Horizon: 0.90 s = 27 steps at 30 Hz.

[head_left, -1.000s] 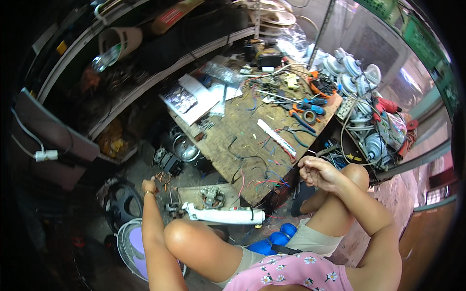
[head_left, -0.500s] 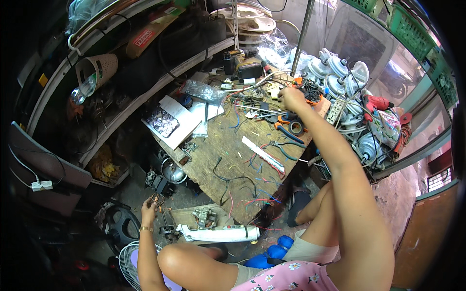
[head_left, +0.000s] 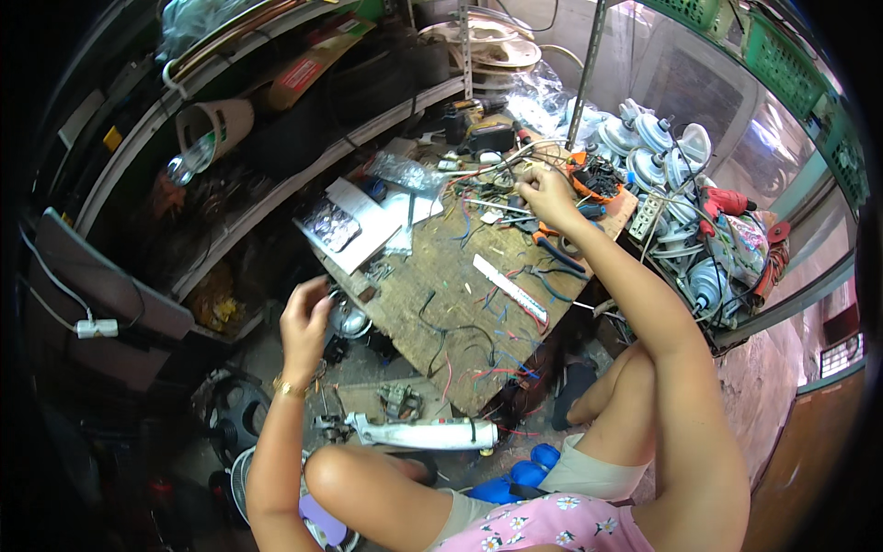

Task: The person strips insulation from several electrical wires using pliers and twists the exposed copper strands together to connect them.

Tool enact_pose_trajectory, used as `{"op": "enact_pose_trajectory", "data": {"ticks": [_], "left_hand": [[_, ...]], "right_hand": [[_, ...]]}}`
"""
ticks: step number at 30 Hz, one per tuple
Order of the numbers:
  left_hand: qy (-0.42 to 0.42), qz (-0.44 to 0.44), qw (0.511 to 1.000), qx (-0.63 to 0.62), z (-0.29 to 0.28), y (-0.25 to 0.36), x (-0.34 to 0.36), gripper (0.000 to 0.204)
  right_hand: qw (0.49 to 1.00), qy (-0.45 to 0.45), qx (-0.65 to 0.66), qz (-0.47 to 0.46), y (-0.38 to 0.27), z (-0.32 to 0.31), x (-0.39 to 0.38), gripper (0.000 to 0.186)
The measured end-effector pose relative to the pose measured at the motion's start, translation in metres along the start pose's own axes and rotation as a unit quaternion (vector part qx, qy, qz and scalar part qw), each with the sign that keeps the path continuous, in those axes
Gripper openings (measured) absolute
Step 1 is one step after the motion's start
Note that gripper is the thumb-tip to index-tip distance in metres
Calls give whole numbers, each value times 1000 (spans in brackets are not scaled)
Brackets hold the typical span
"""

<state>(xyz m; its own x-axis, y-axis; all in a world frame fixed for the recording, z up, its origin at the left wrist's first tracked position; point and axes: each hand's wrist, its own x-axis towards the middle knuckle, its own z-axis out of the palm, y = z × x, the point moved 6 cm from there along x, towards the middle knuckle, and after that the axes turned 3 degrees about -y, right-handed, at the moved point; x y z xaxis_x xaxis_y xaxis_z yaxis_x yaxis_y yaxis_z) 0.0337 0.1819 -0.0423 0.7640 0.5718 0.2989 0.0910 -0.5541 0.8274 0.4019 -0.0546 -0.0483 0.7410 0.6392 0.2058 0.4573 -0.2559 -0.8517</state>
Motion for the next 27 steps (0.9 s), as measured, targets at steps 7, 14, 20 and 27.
{"op": "enact_pose_trajectory", "data": {"ticks": [7,14,20,27], "left_hand": [[-86,205,975,-24,77,154,-18,52],[-126,-94,904,-398,111,132,-86,26],[-159,-255,859,-414,135,112,-131,25],[-187,-293,791,-504,159,99,-135,15]], "right_hand": [[921,-251,244,170,-104,62,-179,14],[899,-251,340,113,-93,99,-271,8],[951,-280,26,-128,-55,97,-241,23],[870,-114,-478,26,37,26,-141,42]]}}
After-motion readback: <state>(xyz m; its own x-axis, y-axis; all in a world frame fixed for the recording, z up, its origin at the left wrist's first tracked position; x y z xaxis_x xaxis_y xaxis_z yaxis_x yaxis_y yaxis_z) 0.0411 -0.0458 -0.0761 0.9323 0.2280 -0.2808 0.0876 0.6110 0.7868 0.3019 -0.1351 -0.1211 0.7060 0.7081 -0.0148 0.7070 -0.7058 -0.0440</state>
